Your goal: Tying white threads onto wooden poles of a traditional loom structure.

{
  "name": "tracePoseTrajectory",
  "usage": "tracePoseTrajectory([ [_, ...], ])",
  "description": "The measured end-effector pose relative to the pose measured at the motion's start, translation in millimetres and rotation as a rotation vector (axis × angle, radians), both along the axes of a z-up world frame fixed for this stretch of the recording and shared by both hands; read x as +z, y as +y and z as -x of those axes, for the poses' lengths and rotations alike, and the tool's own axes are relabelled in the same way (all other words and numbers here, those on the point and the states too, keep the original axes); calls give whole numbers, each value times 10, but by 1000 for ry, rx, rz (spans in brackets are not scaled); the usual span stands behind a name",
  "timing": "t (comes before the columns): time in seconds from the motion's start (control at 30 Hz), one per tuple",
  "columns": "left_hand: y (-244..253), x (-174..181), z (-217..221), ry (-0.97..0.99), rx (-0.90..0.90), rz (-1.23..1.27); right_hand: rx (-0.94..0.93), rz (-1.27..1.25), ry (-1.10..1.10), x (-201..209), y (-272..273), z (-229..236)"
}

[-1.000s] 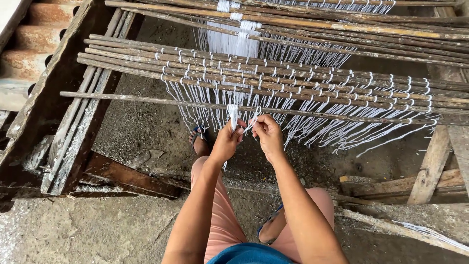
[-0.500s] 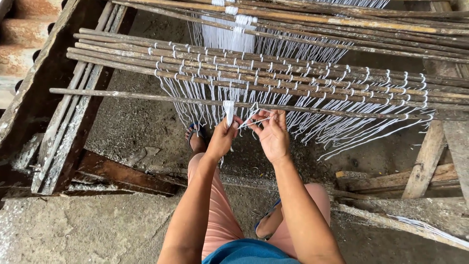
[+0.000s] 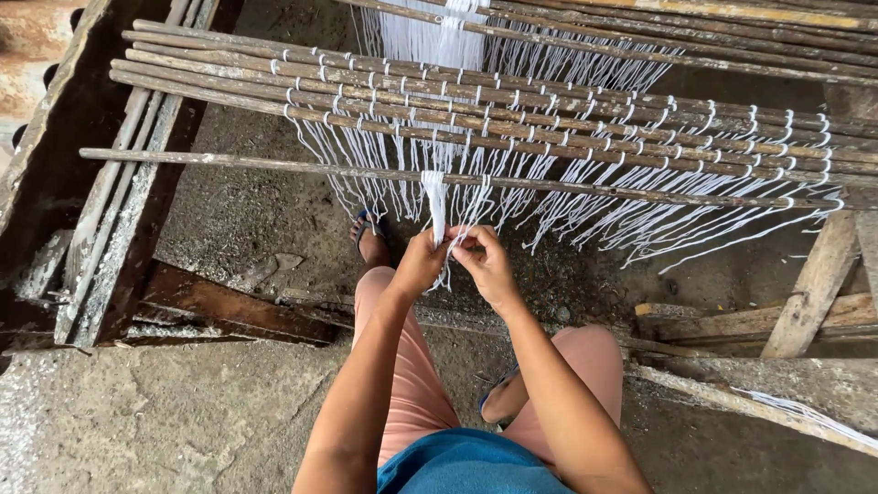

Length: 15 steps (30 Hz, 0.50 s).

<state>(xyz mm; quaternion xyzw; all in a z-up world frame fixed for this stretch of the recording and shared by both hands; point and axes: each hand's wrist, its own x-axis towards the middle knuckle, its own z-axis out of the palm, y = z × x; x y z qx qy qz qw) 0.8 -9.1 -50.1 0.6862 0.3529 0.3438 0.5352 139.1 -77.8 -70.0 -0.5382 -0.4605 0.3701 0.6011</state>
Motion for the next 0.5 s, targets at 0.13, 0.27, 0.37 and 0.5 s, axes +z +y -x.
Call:
tracePoseTrajectory([
  [0.13, 41, -369, -24, 0, 28, 13, -105, -63, -97, -399, 76, -74],
  [0.27, -18, -229, -41, -49, 49, 56, -210, -113, -140, -318, 53, -53],
  [0.37, -120, 54, -11, -194, 62, 138, -247, -123, -156, -200, 17, -76],
  [0.5, -175, 60, -79, -291, 98, 156, -241, -117, -141, -270, 0, -132],
])
